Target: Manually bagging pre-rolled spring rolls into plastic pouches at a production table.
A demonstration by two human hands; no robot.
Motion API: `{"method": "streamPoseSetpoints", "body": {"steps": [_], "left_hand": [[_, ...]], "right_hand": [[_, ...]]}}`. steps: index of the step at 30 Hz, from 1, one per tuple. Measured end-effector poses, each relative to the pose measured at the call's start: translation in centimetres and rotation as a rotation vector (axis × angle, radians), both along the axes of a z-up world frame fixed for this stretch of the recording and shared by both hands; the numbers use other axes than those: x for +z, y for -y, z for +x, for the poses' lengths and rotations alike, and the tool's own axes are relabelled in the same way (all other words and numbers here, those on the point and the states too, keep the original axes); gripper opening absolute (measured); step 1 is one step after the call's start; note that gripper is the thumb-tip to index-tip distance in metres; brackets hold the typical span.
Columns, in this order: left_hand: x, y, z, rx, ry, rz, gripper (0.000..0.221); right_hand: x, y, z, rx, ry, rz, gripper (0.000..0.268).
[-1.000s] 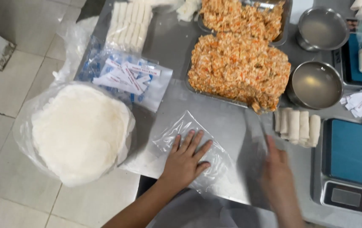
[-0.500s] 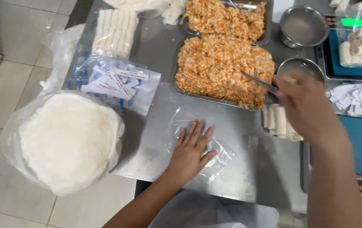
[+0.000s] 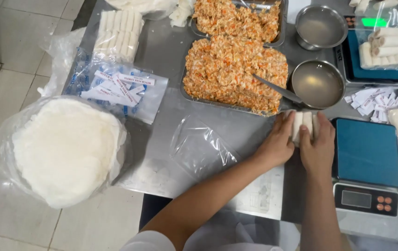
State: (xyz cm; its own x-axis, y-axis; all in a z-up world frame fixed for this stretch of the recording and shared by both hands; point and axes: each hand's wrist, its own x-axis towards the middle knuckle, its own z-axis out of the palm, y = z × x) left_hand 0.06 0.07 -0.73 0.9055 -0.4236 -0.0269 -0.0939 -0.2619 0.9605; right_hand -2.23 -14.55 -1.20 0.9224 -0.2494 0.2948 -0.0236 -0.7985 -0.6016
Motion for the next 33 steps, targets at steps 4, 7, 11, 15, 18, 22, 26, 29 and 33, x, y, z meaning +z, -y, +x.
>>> {"method": "streamPoseSetpoints", "body": {"steps": [4, 7, 11, 15, 18, 22, 26, 29, 33], "left_hand": [[-1.9, -0.4, -1.0, 0.020, 0.063, -0.109, 0.087], [-1.6, -2.8, -5.4, 0.085, 0.155, -0.127, 0.085], [1.7, -8.1, -12.5, -0.076, -0.116, -0.175, 0.086], [4.2, -10.9, -11.7, -0.129, 0.001, -0.003, 0.079], [4.7, -11.5, -9.1, -0.188, 0.342, 0.146, 0.064], [3.5, -11.2, -7.1, -0.298, 0.805, 0.479, 0.034], [2.6, -11.7, -5.6, -0.277, 0.687, 0.207, 0.029], [3.5, -11.7, -6.1, -0.114, 0.385, -0.053, 0.019], [4.8, -10.5, -8.4, 0.115, 0.006, -0.287, 0.030]], "right_hand": [[-1.4, -0.3, -1.9, 0.064, 0.140, 0.011, 0.059], [0.8, -4.0, -5.8, 0.088, 0.106, 0.066, 0.060], [4.2, -7.3, -11.5, 0.144, -0.167, 0.140, 0.062], [5.2, -5.4, -13.1, 0.089, -0.203, 0.113, 0.062], [7.1, -4.5, -11.9, -0.035, -0.336, 0.128, 0.054], [8.4, -3.9, -10.4, -0.085, -0.572, 0.167, 0.057], [9.2, -3.0, -10.9, -0.225, -0.510, 0.634, 0.050], [5.5, -1.0, -12.4, -0.143, -0.262, 1.170, 0.037], [5.5, -3.7, -13.2, 0.081, -0.149, 1.455, 0.026]]}}
